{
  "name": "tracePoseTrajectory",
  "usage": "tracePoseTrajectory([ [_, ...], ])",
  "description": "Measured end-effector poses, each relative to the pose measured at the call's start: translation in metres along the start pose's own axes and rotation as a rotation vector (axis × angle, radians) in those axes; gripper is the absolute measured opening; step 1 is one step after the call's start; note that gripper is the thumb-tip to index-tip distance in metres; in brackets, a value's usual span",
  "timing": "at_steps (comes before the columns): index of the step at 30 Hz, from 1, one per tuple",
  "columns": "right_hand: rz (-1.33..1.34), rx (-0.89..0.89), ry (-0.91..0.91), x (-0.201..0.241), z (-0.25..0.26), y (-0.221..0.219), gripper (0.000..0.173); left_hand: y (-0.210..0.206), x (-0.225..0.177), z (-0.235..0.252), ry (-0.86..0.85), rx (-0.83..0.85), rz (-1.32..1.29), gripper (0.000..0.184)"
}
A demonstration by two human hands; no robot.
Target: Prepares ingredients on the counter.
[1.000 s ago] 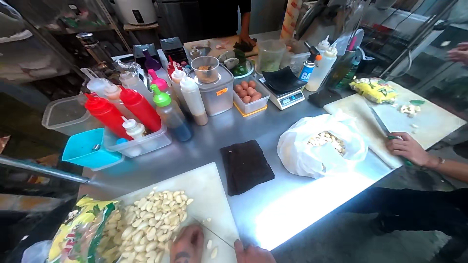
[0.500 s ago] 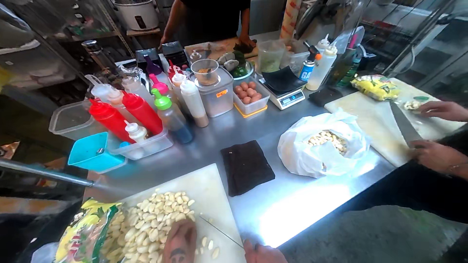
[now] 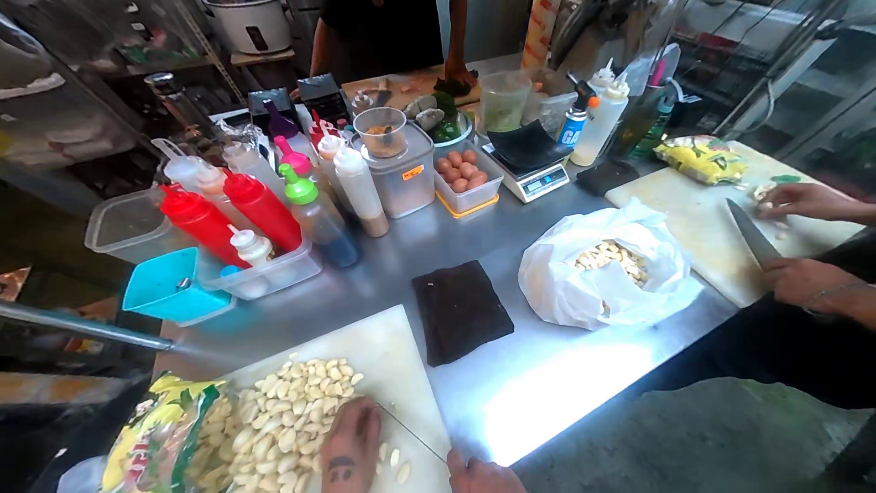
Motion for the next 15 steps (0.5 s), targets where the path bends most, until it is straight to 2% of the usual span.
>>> tracePoseTrajectory([
  [4,-0.014,-0.040,-0.008,-0.008,0.000,0.006,0.036,0.000,0.000,0.000,0.167,0.108,0.053,0.020],
  [8,-0.068,0.001,0.004,-0.005,-0.020,0.013,0.033,0.005,0.002,0.009,0.283,0.191,0.070,0.016],
  [12,-0.066,0.016,0.002,-0.008,-0.015,0.010,0.034,0.005,0.007,0.005,0.181,0.171,0.032,0.011],
  [15,-0.040,0.014,-0.001,-0.012,-0.003,0.009,0.036,0.005,0.005,0.002,0.122,0.283,0.006,0.010],
])
Point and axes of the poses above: each hand's wrist, its own z-axis towards the middle knuckle, its own y-axis out of the back of the hand, x = y × z, the point moved 7 cm from there along z, towards the middle knuckle, and after that the axes turned 3 degrees about x, right-handed, at the moved point
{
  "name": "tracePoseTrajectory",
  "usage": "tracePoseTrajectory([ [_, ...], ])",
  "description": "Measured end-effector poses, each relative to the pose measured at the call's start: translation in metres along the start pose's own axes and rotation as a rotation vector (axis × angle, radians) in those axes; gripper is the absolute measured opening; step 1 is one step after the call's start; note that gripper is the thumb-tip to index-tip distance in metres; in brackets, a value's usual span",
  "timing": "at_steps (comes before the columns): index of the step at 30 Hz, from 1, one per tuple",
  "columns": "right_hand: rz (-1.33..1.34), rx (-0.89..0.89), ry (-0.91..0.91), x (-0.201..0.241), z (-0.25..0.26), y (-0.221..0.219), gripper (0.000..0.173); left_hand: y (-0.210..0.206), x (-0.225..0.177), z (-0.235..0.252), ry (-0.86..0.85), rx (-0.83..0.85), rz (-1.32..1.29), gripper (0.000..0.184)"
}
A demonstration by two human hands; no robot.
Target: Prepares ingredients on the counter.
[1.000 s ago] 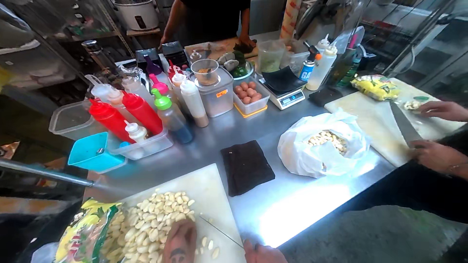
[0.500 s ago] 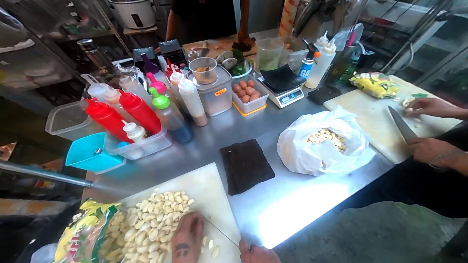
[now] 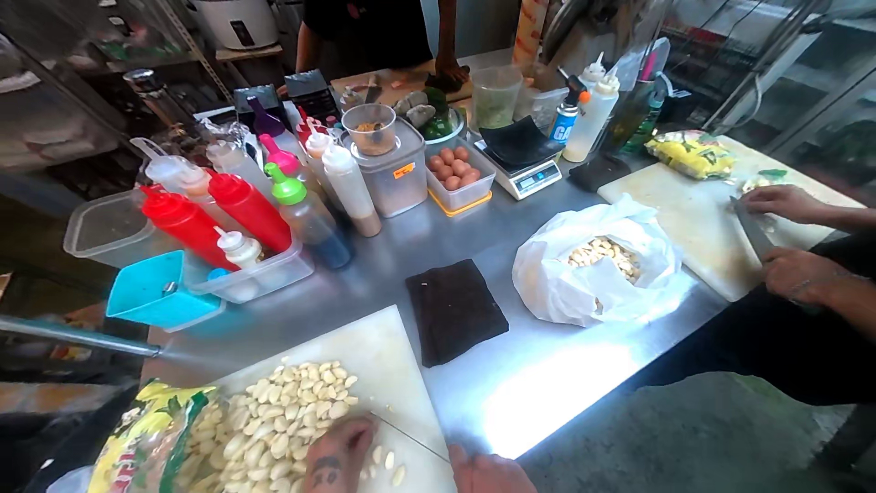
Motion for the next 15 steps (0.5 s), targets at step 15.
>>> tracePoseTrajectory([
  [15,0.029,0.009,-0.026,0.023,0.003,0.014,0.036,0.015,-0.003,0.028,-0.061,-0.219,0.287,0.010],
])
Point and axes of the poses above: each hand's wrist, its own z-axis towards the middle knuckle, its own y-axis out of the back of the hand, x = y × z, the point moved 7 cm from there along z, towards the middle knuckle, and after that the axes turned 3 degrees about x, right-handed, at the moved point
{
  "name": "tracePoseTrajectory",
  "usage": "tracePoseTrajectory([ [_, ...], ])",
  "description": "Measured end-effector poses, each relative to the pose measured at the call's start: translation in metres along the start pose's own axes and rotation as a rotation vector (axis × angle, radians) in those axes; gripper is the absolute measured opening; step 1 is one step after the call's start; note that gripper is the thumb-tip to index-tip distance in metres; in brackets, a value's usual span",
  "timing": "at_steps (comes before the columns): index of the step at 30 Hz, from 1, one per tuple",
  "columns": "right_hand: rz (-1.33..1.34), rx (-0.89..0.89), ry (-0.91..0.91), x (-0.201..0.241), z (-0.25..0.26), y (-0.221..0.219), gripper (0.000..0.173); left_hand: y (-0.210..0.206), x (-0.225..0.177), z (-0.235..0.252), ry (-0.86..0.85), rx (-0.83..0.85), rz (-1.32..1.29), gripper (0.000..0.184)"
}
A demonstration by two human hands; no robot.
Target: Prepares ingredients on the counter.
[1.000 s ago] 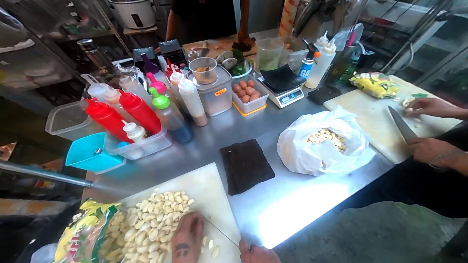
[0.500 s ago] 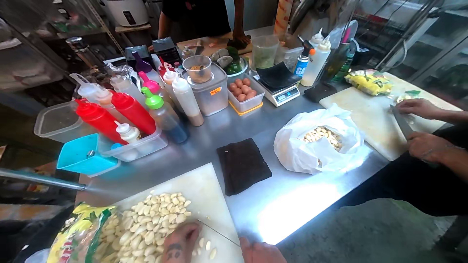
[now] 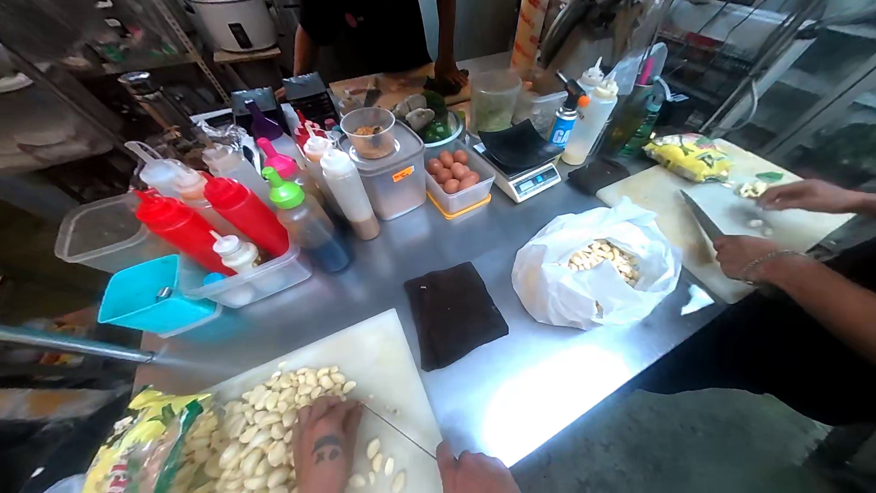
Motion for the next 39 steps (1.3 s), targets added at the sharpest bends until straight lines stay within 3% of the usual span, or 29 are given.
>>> tracePoseTrajectory([
  [2,-0.009,-0.002,-0.015,0.001,0.006,-0.003,0.037,0.000,-0.004,-0.005,0.016,0.074,0.024,0.011],
  [5,0.012,-0.007,0.004,-0.003,0.004,-0.003,0.036,-0.005,-0.007,-0.008,0.129,0.421,0.017,0.026],
  [6,0.022,-0.010,0.006,-0.006,0.002,-0.002,0.036,-0.005,-0.005,-0.004,0.140,0.442,-0.020,0.032],
  [9,0.039,-0.020,-0.021,-0.011,0.000,-0.001,0.038,0.008,0.000,0.021,0.046,0.144,0.008,0.022],
  [11,0.036,-0.023,-0.026,-0.010,0.000,-0.001,0.037,0.007,0.000,0.032,0.026,0.037,0.081,0.016],
  [16,0.068,-0.015,-0.012,-0.002,0.000,0.005,0.036,0.002,-0.007,0.025,0.086,0.096,0.101,0.016],
  [21,0.072,0.009,-0.004,0.000,0.013,0.000,0.036,-0.003,-0.010,0.004,0.060,-0.075,0.048,0.015],
  [23,0.091,0.010,-0.004,-0.001,0.019,-0.001,0.036,-0.005,-0.013,-0.005,0.038,-0.060,0.056,0.015],
  [26,0.127,-0.004,-0.004,-0.002,0.018,0.003,0.037,-0.001,-0.019,-0.009,0.053,0.104,0.040,0.016],
  [30,0.115,-0.002,-0.006,-0.005,0.016,0.001,0.038,0.019,-0.005,0.028,0.036,0.007,0.093,0.025],
  [35,0.131,-0.003,0.006,-0.009,0.014,-0.001,0.038,0.012,0.002,0.066,0.080,0.237,0.247,0.022],
  [39,0.154,0.009,0.017,-0.018,0.009,-0.007,0.040,0.023,-0.014,0.047,0.037,0.199,0.012,0.025],
])
Point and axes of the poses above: each hand's wrist, its own z-axis towards the middle knuckle, its own y-axis out of the back of the hand, x = y × z, the point moved 7 cm from there along z, towards the middle knuckle, and after that the axes turned 3 degrees about x, right-handed, at the moved point
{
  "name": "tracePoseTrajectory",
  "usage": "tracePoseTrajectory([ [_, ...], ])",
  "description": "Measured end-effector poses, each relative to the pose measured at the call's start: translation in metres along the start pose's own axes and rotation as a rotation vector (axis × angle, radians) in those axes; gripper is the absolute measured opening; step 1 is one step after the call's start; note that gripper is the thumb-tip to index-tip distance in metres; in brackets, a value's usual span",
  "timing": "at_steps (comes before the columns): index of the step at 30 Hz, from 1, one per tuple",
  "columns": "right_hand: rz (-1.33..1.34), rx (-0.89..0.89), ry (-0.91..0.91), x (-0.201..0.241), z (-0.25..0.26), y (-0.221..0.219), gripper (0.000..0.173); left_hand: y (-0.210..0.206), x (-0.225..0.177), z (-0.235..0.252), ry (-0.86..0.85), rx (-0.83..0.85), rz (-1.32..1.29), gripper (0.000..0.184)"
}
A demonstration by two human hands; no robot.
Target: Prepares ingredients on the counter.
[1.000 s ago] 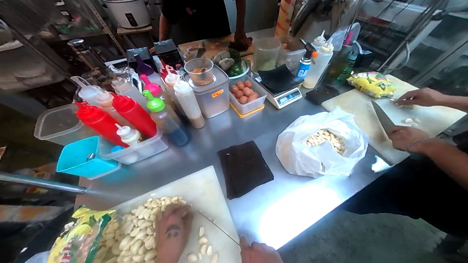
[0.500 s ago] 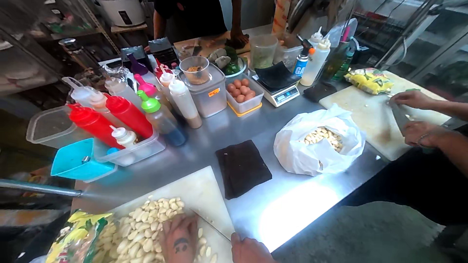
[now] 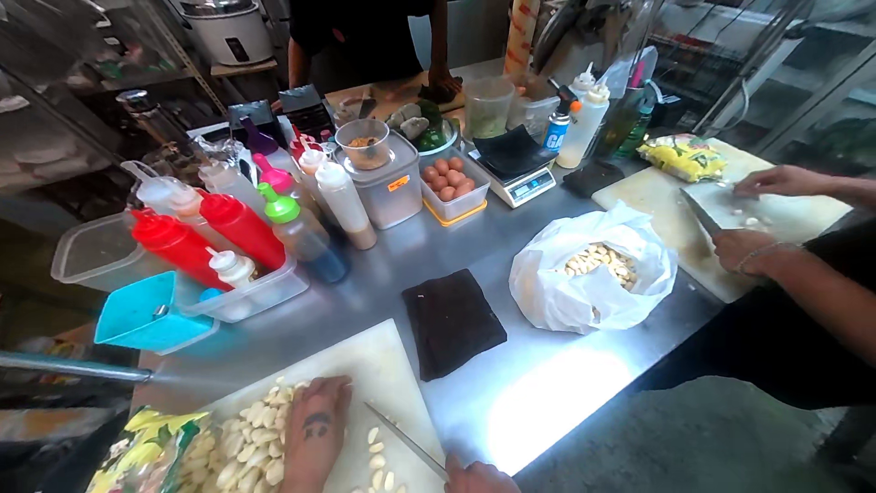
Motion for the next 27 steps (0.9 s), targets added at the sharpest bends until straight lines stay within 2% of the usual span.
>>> tracePoseTrajectory([
  [3,0.013,-0.008,-0.002,-0.004,-0.002,-0.002,0.039,-0.019,-0.010,-0.035,0.065,0.053,-0.174,0.025],
  [6,-0.014,-0.010,-0.005,0.000,-0.006,0.000,0.038,-0.040,-0.002,-0.055,0.115,-0.062,-0.226,0.021],
  [13,-0.117,-0.026,-0.014,0.007,-0.033,0.005,0.033,-0.044,-0.005,-0.058,0.089,-0.230,-0.225,0.014],
  [19,-0.056,-0.038,-0.030,0.008,-0.002,-0.009,0.037,-0.051,-0.005,-0.063,0.099,-0.229,-0.273,0.016],
  [24,-0.052,-0.033,0.022,-0.007,-0.005,-0.009,0.038,-0.056,0.005,-0.088,0.058,-0.083,-0.316,0.019],
  [27,-0.096,-0.011,0.049,-0.015,-0.012,-0.015,0.038,-0.042,0.020,-0.095,0.077,-0.191,-0.241,0.023],
])
Point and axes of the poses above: each hand's wrist, its own z-axis towards the middle knuckle, its own y-axis out of the back of the hand, x = y × z, the point moved 7 cm from there along z, towards the middle knuckle, and after that the axes turned 3 degrees about x, right-handed, at the moved point
